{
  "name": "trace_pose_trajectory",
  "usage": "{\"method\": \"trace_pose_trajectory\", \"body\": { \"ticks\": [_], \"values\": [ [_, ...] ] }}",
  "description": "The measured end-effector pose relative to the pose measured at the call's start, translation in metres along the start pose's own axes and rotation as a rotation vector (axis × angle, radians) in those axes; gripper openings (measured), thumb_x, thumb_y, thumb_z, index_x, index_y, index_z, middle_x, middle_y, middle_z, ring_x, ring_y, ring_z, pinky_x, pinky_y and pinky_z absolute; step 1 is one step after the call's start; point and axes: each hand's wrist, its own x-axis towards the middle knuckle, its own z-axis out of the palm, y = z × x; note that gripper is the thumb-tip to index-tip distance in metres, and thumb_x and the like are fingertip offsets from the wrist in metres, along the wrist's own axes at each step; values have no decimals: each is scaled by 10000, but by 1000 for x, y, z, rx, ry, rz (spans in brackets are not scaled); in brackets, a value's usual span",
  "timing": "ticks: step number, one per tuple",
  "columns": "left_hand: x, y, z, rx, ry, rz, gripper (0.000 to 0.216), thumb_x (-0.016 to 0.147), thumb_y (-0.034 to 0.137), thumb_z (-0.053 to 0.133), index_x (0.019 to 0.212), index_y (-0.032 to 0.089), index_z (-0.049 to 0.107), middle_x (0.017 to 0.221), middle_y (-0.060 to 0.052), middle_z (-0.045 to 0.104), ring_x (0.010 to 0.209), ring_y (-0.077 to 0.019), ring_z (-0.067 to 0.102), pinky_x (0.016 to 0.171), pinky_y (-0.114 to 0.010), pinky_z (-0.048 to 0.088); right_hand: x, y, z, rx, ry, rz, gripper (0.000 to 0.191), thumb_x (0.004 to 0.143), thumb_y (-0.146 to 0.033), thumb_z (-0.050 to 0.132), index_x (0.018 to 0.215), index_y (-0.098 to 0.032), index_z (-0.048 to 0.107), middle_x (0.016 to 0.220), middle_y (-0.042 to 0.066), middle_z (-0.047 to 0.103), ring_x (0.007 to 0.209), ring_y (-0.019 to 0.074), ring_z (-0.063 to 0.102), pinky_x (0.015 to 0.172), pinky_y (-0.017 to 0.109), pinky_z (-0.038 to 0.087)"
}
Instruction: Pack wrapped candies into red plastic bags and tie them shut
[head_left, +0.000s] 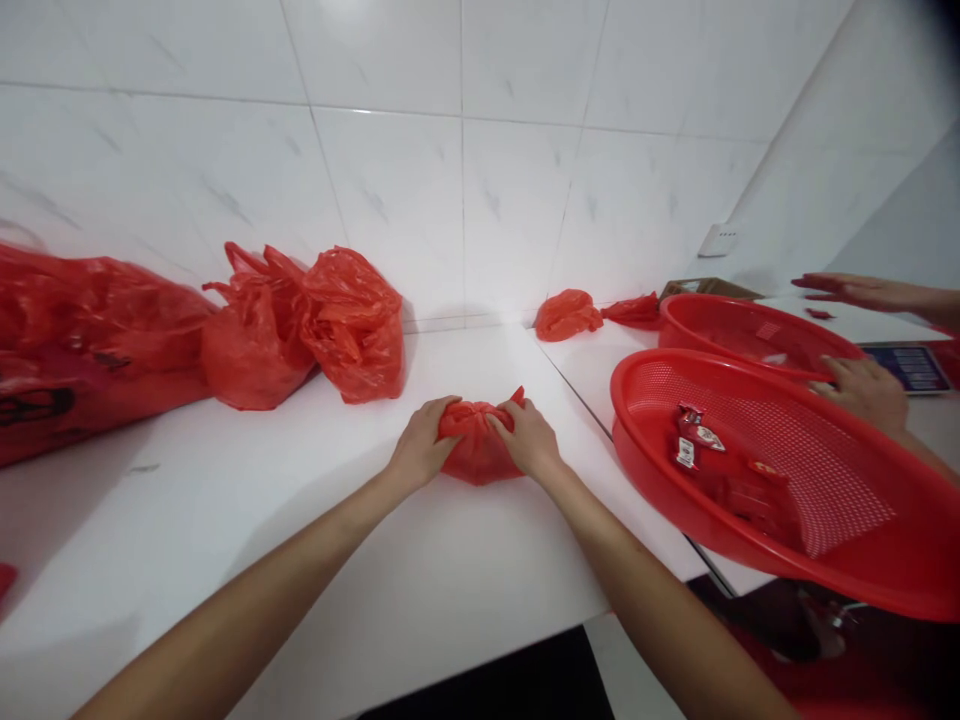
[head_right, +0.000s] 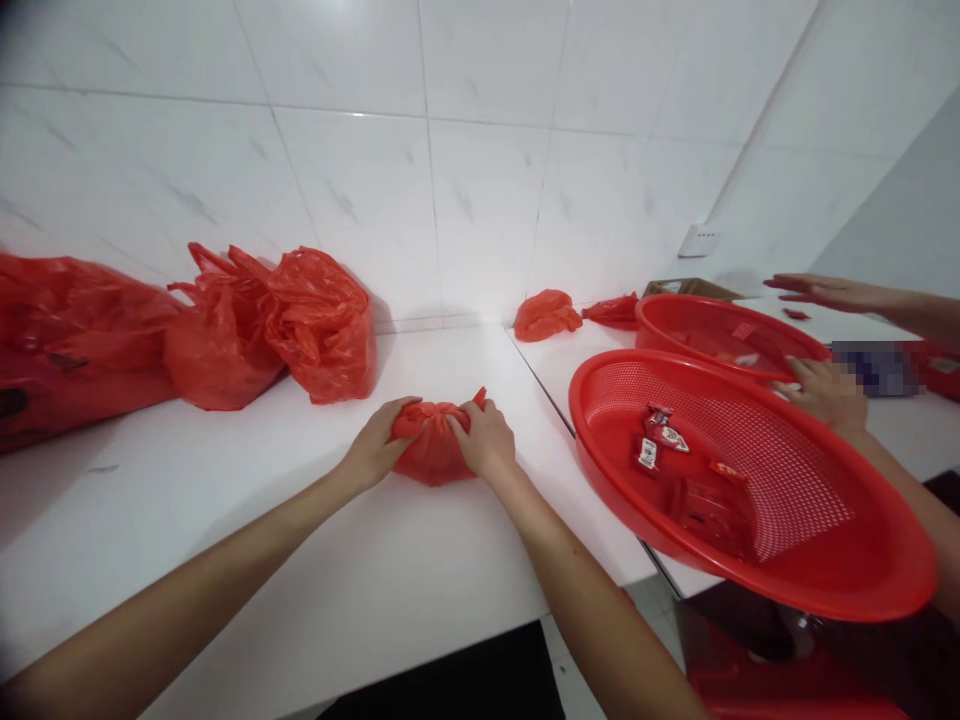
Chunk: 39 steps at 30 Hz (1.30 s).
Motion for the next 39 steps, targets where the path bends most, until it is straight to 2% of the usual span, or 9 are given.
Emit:
{"method": "trace_pose_trajectory", "body": {
  "ticks": [3,6,10,12,16,22,26,32,39],
  "values": [
    [10,-5,13,76,53,-18,296,842,273,492,1121,227,580,1150,-84,645,1070,-277,562,928,-422,416,-1,8,6,-15,3,-43,234,903,-286,477,1069,-227,631,1048,67,595,869,179,578,721,276,426],
    [15,-6,15,121,65,-75,271,864,320,467,1108,259,570,990,-51,687,894,-250,618,755,-360,453,1,15,4,11,35,-54,283,854,-159,469,1072,-228,636,1081,45,604,892,167,581,746,262,431],
    [16,-6,14,171,43,-133,263,855,394,501,1081,292,589,701,13,654,647,-203,601,582,-289,397,3,21,-3,35,81,-52,346,860,-134,416,1067,-248,669,1084,25,637,932,177,592,783,275,440],
    [15,-7,13,199,38,-147,274,881,473,452,981,289,628,642,18,631,599,-194,583,551,-280,370,4,25,-6,55,116,-44,378,855,-126,411,1094,-253,674,1109,18,650,965,182,597,801,281,444],
    [15,-12,10,267,32,-159,458,894,595,358,786,250,639,559,4,580,556,-200,558,526,-288,337,4,32,-7,82,151,-33,405,859,-119,405,1137,-245,670,1142,4,658,995,168,600,822,269,448],
    [22,-20,18,380,-2,-144,443,915,541,327,794,261,649,580,-20,598,608,-239,582,535,-301,291,5,31,0,-161,54,60,426,850,-88,370,1105,-246,673,1043,38,650,958,197,574,702,284,418],
    [25,-25,24,431,-26,-152,435,923,516,308,812,272,650,644,-40,644,652,-260,610,544,-307,305,8,31,7,-207,25,67,438,854,-86,364,1135,-244,660,1065,67,628,965,223,546,677,302,392],
    [25,-30,29,492,-64,-187,333,916,434,358,945,293,658,732,-53,691,724,-276,641,599,-319,364,9,32,13,-273,-9,52,446,878,-97,362,1215,-238,619,1115,98,586,965,235,510,696,318,387],
    [29,-26,32,469,-66,-222,347,902,452,371,986,250,640,764,-109,694,780,-338,646,663,-384,411,10,33,19,-327,-12,46,422,882,-118,381,1218,-233,609,1103,109,554,937,241,500,671,318,379]
  ]
}}
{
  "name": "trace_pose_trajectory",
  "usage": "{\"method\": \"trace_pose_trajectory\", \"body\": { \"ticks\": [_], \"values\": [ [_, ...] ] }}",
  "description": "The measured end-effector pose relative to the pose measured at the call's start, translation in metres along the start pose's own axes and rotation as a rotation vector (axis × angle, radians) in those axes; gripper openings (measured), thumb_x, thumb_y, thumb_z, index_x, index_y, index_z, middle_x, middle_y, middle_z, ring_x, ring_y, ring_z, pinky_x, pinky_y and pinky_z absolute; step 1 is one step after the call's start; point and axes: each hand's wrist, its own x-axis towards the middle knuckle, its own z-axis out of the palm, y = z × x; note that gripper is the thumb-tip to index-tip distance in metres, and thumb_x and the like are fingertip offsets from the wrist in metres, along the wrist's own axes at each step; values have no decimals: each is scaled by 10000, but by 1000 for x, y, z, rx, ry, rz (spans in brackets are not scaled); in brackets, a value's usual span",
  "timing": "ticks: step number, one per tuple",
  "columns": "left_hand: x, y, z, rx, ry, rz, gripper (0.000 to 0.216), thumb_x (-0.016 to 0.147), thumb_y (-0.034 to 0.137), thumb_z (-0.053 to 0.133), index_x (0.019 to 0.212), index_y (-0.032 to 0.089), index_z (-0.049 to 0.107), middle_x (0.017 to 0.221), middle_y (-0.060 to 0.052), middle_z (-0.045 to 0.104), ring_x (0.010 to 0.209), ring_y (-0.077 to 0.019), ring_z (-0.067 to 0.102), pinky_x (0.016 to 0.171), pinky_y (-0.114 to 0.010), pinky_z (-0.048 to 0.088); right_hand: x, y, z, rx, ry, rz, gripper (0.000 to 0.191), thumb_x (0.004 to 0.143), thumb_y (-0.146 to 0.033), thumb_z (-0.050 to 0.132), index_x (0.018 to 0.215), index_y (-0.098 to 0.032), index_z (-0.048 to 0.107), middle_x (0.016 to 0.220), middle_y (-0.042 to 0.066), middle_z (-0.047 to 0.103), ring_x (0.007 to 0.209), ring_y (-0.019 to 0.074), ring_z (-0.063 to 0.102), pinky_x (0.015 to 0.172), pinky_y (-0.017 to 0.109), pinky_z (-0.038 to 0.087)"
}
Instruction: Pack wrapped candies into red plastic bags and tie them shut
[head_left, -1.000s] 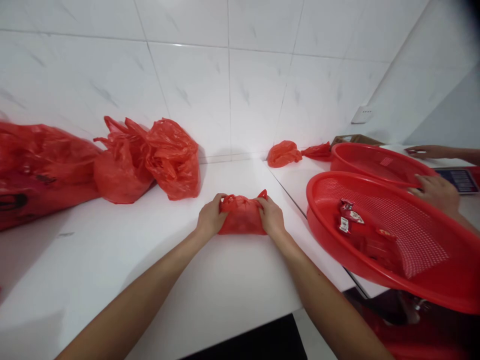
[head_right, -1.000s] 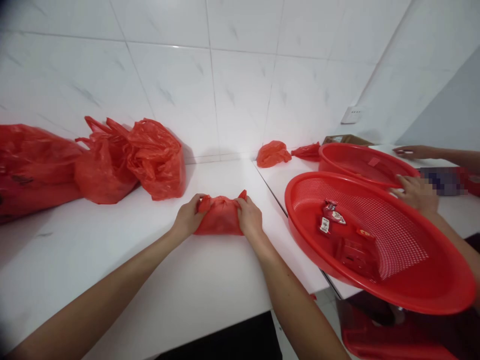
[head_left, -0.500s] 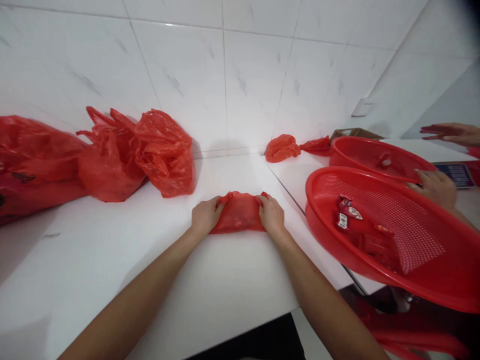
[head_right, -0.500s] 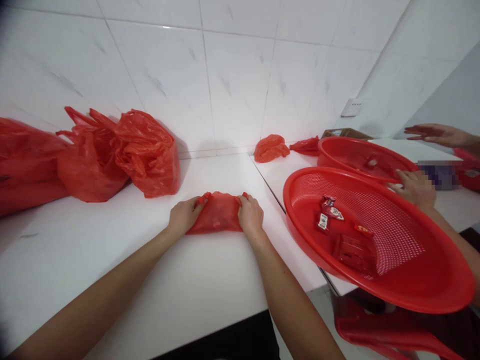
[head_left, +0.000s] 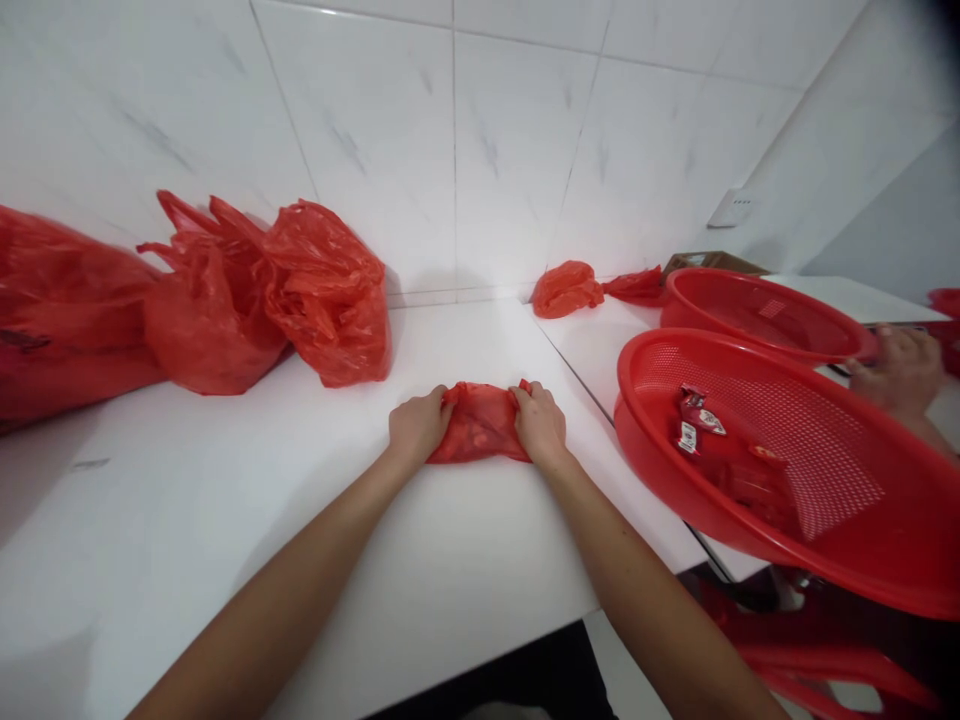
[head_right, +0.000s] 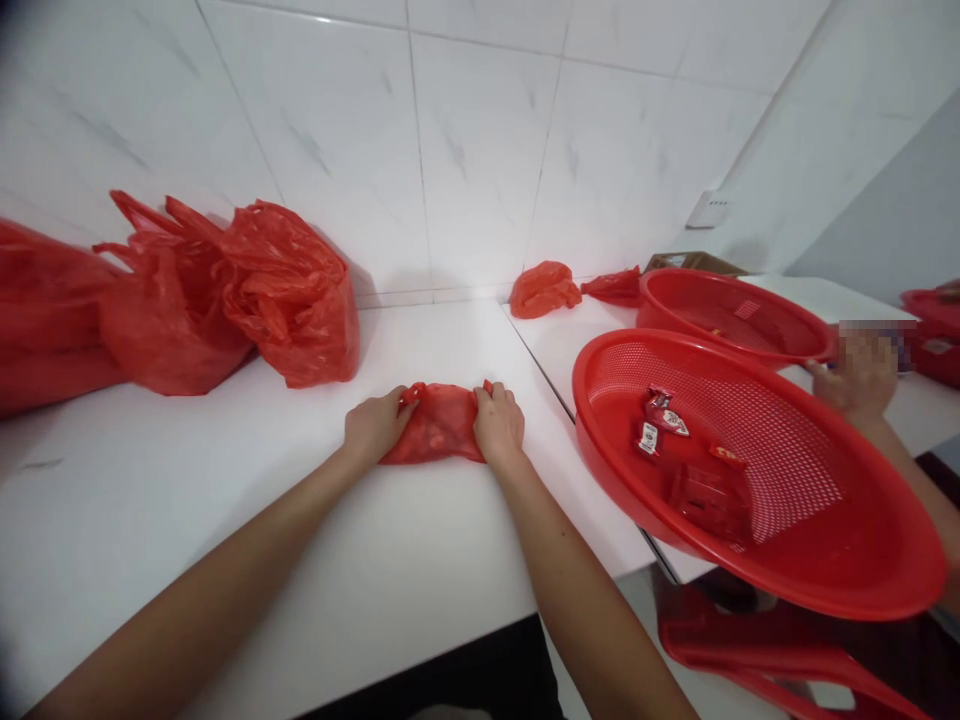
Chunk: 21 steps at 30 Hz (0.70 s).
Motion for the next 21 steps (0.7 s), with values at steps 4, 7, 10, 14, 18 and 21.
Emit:
{"method": "trace_pose_trajectory", "body": {
  "ticks": [4,7,10,14,18,21],
  "values": [
    [-1,-1,1,-101,15,-35,285,875,438,426,944,254,632,744,-98,687,822,-349,644,720,-415,416,1,1,2,13,11,13,384,892,-126,374,1174,-218,618,1085,109,556,937,236,505,686,320,381],
    [-1,-5,0,-242,25,-89,292,855,484,451,857,259,637,745,-87,694,870,-353,640,763,-436,418,-2,4,-2,40,30,24,293,923,-209,386,1090,-193,626,1076,107,555,955,230,510,710,315,394],
    [3,-9,-9,-452,26,-164,362,860,514,406,793,244,637,826,-89,719,912,-327,645,775,-416,442,-7,7,-10,121,39,21,264,915,-400,462,965,-185,606,1013,83,552,889,204,530,719,305,409],
    [8,-14,-29,-795,0,-266,392,858,445,341,795,196,638,895,-116,730,809,-264,678,673,-361,502,-14,8,-20,357,39,-8,446,891,-609,421,721,-204,499,813,21,524,693,152,500,656,287,388],
    [5,-22,-40,-1024,71,-375,307,821,414,383,732,197,580,816,-100,704,766,-218,676,650,-319,514,-17,0,-25,503,105,-28,498,944,-583,306,622,-209,366,672,-12,463,610,134,432,601,275,330],
    [-2,-30,-39,-1084,178,-436,293,853,427,391,743,195,532,743,-51,643,717,-176,643,651,-311,504,-16,-8,-25,502,140,4,468,957,-508,309,597,-209,305,638,-13,431,589,136,392,581,284,283]
  ]
}}
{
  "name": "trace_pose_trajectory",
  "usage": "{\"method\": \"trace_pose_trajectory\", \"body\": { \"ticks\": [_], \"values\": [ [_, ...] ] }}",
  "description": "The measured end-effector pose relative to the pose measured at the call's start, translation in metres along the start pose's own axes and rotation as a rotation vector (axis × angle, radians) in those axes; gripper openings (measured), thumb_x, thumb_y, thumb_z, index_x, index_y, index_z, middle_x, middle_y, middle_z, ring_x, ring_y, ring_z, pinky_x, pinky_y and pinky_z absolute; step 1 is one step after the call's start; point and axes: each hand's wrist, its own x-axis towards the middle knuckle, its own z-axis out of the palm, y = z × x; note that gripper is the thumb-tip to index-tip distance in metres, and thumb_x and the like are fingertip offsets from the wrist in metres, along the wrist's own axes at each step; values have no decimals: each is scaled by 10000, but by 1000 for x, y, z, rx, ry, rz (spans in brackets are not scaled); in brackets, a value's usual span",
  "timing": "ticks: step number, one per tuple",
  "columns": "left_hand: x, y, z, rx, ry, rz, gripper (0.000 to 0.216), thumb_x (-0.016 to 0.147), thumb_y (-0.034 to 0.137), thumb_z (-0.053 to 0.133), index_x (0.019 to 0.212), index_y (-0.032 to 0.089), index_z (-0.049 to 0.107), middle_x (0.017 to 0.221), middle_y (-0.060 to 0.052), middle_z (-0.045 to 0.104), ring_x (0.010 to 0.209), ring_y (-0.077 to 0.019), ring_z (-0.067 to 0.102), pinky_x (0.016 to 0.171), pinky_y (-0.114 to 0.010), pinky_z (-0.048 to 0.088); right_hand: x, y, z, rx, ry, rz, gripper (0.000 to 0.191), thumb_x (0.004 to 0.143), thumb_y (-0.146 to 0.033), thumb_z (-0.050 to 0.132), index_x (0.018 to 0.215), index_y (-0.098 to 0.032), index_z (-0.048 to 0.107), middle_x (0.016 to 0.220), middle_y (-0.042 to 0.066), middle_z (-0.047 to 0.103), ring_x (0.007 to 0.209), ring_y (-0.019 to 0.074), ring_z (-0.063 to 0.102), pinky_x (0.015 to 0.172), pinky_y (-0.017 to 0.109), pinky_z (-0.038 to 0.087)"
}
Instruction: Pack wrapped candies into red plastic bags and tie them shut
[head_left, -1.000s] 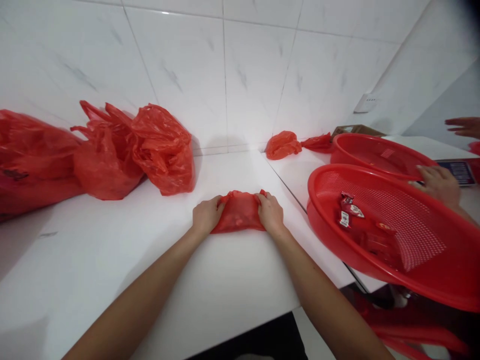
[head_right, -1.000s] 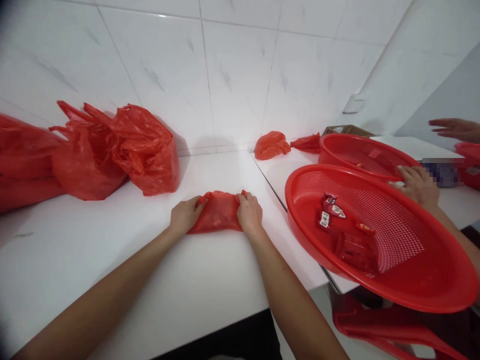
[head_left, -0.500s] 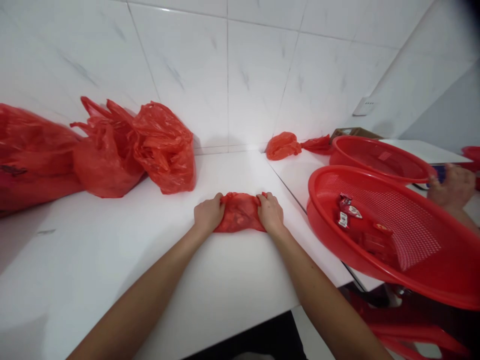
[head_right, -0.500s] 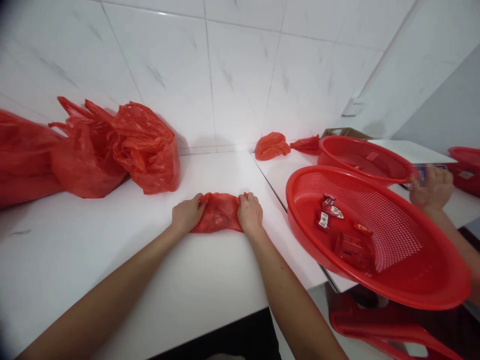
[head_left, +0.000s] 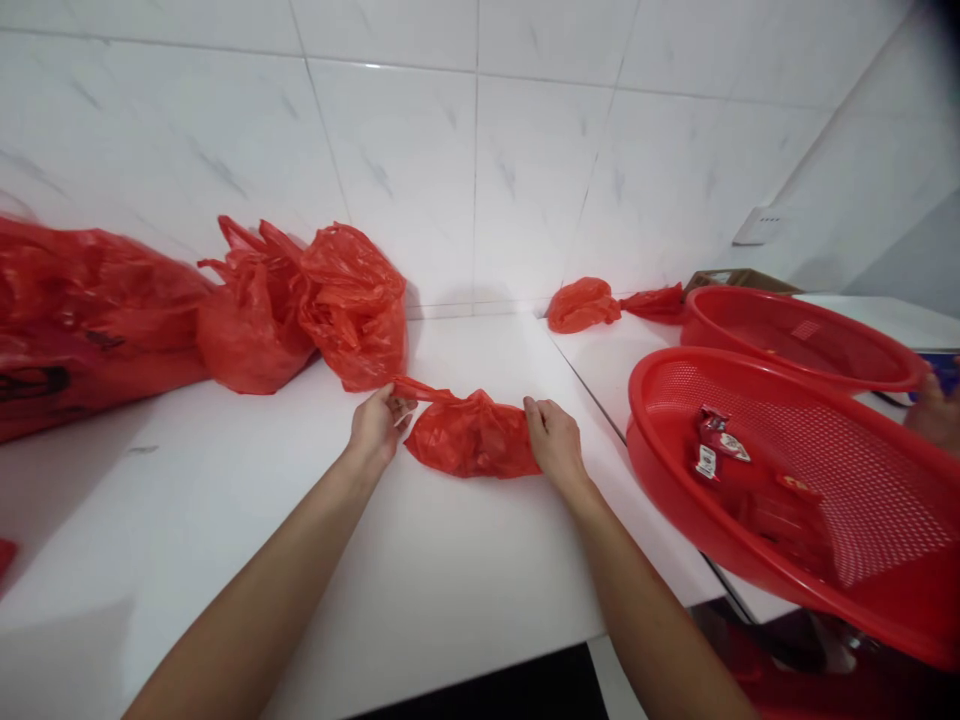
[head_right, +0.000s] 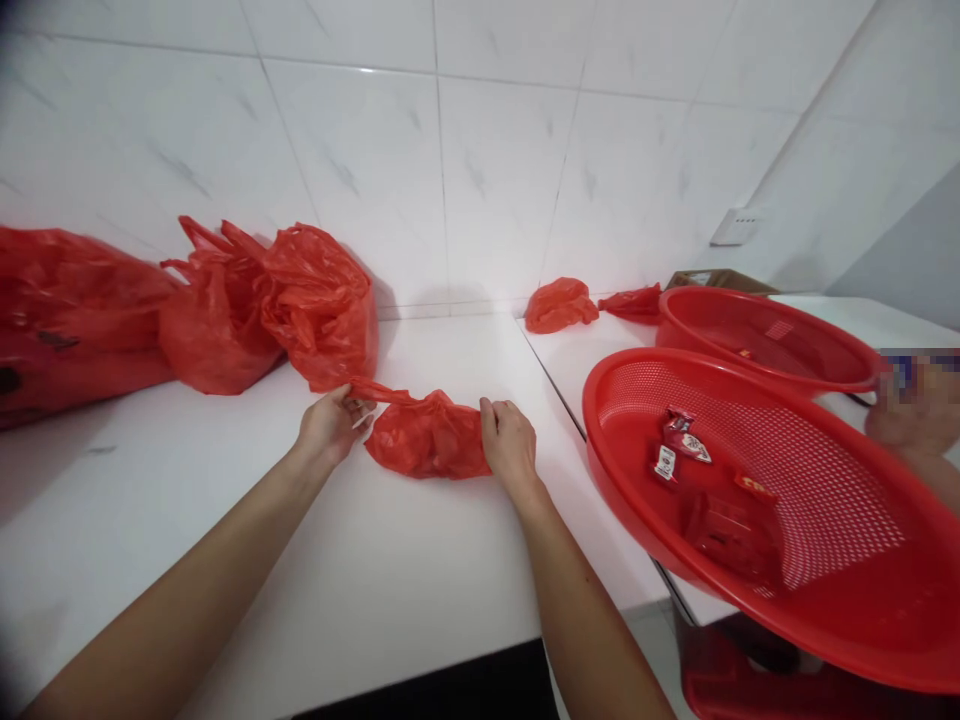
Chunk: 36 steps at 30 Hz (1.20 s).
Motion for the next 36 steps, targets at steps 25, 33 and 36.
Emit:
{"method": "trace_pose_trajectory", "body": {
  "ticks": [25,33,36],
  "values": [
    [-23,97,-127,1069,-562,283,110,710,326,672,644,238,662,635,8,646,563,-184,553,522,-258,401,10,25,1,504,-7,170,351,800,-459,557,1063,-226,549,815,-2,539,671,142,535,557,256,454],
    [6,115,-150,1226,-109,273,581,775,467,641,1300,249,528,1178,-28,660,1022,-255,613,835,-312,436,3,20,14,421,-40,150,323,805,-462,526,1022,-227,570,802,-1,544,652,141,519,545,253,423],
    [23,105,-107,1256,-62,287,873,709,606,653,1441,240,348,1154,-106,674,1009,-310,634,829,-369,464,2,23,17,386,-54,132,312,805,-461,514,998,-225,581,773,-7,547,634,138,513,561,255,413]
  ]
}}
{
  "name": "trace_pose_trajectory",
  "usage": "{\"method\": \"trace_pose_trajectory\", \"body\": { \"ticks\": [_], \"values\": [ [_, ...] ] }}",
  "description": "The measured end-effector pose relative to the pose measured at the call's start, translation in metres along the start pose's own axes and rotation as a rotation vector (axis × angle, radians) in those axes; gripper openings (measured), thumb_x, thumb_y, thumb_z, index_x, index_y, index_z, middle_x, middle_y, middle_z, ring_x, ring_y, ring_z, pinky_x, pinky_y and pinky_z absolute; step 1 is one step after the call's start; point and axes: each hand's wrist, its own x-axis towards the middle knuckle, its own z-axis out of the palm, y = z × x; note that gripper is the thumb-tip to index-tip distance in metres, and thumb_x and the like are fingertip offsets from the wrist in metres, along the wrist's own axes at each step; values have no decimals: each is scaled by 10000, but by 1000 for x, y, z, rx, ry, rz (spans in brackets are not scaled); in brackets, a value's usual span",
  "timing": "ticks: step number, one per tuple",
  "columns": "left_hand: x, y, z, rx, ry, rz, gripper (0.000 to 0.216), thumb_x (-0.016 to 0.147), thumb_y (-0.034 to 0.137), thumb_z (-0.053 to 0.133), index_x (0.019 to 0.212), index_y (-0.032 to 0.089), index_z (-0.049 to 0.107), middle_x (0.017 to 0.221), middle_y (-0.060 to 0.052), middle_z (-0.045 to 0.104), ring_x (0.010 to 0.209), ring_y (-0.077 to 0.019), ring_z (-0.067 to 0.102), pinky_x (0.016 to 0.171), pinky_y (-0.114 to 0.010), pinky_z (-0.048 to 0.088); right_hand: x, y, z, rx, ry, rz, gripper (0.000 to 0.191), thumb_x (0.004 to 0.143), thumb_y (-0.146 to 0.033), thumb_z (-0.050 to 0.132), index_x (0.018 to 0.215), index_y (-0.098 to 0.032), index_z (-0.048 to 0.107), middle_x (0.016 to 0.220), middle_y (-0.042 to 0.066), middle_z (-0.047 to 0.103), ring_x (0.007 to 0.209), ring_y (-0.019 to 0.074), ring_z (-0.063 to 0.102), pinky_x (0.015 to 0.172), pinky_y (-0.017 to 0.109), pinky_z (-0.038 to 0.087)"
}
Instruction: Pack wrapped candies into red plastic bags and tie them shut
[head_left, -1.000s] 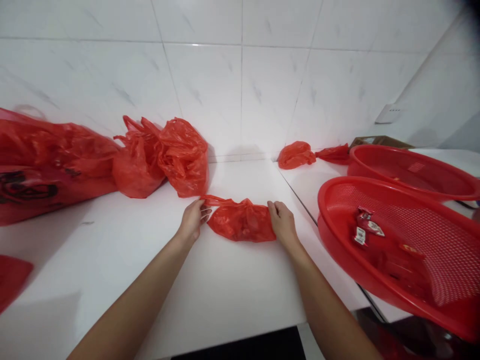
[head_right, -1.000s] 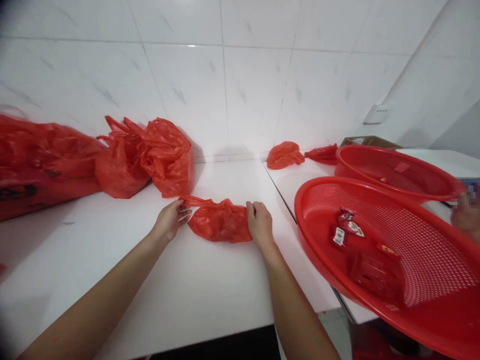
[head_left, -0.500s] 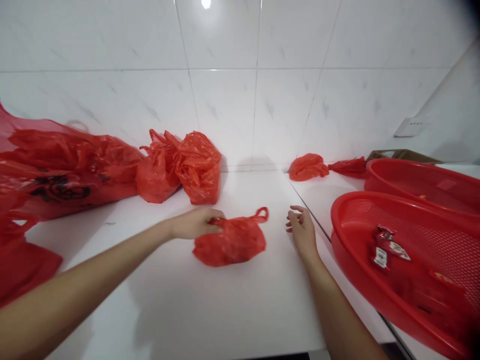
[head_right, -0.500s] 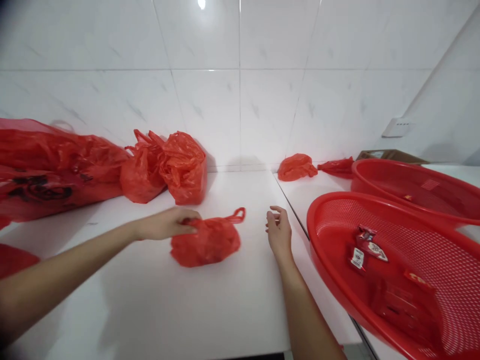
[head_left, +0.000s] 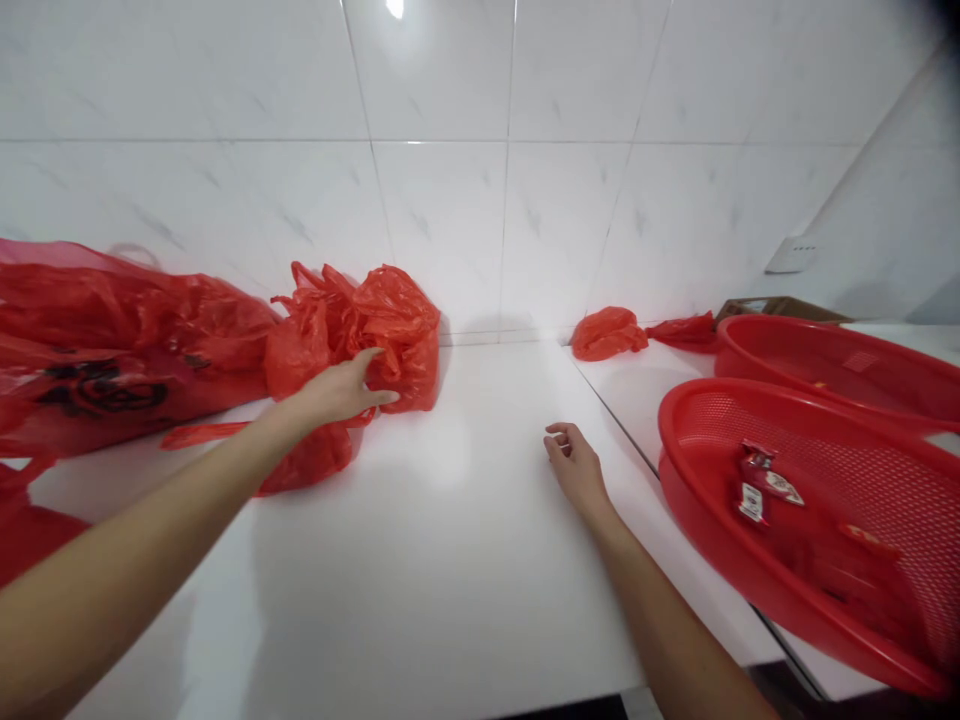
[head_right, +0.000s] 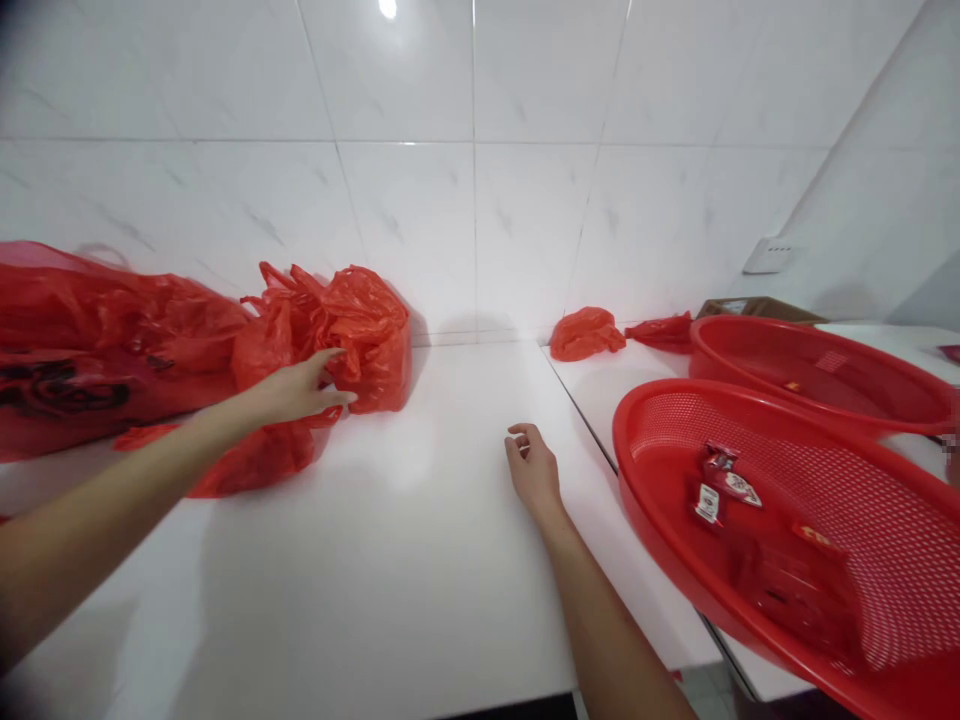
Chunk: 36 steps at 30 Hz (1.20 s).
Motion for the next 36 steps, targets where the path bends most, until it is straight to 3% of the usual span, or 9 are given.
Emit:
{"method": "trace_pose_trajectory", "body": {
  "ticks": [4,8,12,16,20,23,26,30,36],
  "values": [
    [31,38,43,58,47,-52,724,749,561,649,1317,136,502,1145,-217,658,1075,-388,608,869,-488,459,1,3,-1,-10,-1,-16,297,811,-455,504,978,-221,578,739,-17,540,624,137,518,582,258,415],
    [44,81,77,13,93,34,389,894,445,550,1129,141,613,1105,-120,662,1015,-256,631,897,-482,475,3,1,-1,-3,-6,-41,284,823,-447,494,971,-216,570,731,-17,533,612,138,511,560,254,410],
    [31,131,93,-127,115,232,398,895,471,535,1150,174,604,1026,-85,704,932,-223,666,796,-365,522,1,-6,0,11,31,-67,289,835,-436,503,1008,-212,562,785,-6,536,623,131,503,558,249,414],
    [13,162,79,-253,177,469,447,912,460,493,1304,244,489,1044,-27,712,944,-174,663,758,-254,514,-2,-17,-2,46,167,-138,328,851,-431,523,1092,-209,530,862,16,549,688,140,521,568,249,430],
    [25,177,51,-262,312,598,399,931,288,465,1330,282,476,1327,-42,559,1256,-218,464,984,-342,416,-3,-24,-3,23,284,-230,335,879,-390,503,1170,-224,515,968,47,566,786,159,544,636,277,471],
    [50,190,47,-258,306,624,518,801,255,664,1302,272,533,1399,-67,492,1323,-292,370,1044,-418,357,-5,-24,-3,-90,306,-327,391,881,-338,501,1261,-248,502,1143,88,539,989,200,538,791,352,497],
    [69,202,55,-323,266,576,378,705,233,762,1071,207,671,1259,-98,593,1259,-327,438,1056,-487,327,-6,-21,-4,-221,294,-338,455,882,-323,508,1335,-290,481,1286,113,456,1162,244,476,919,442,466],
    [80,215,56,-555,226,457,188,857,334,630,885,151,661,997,-67,675,995,-225,611,920,-462,455,-5,-22,-3,-412,278,-347,531,890,-328,517,1412,-332,420,1507,123,191,1376,330,276,982,514,422],
    [70,224,7,-1101,275,353,411,927,484,413,837,148,633,814,-85,702,755,-206,670,683,-329,518,22,-39,25,-727,188,-345,628,830,-325,630,1408,-441,413,1589,34,-107,1391,522,53,956,701,314]
  ]
}}
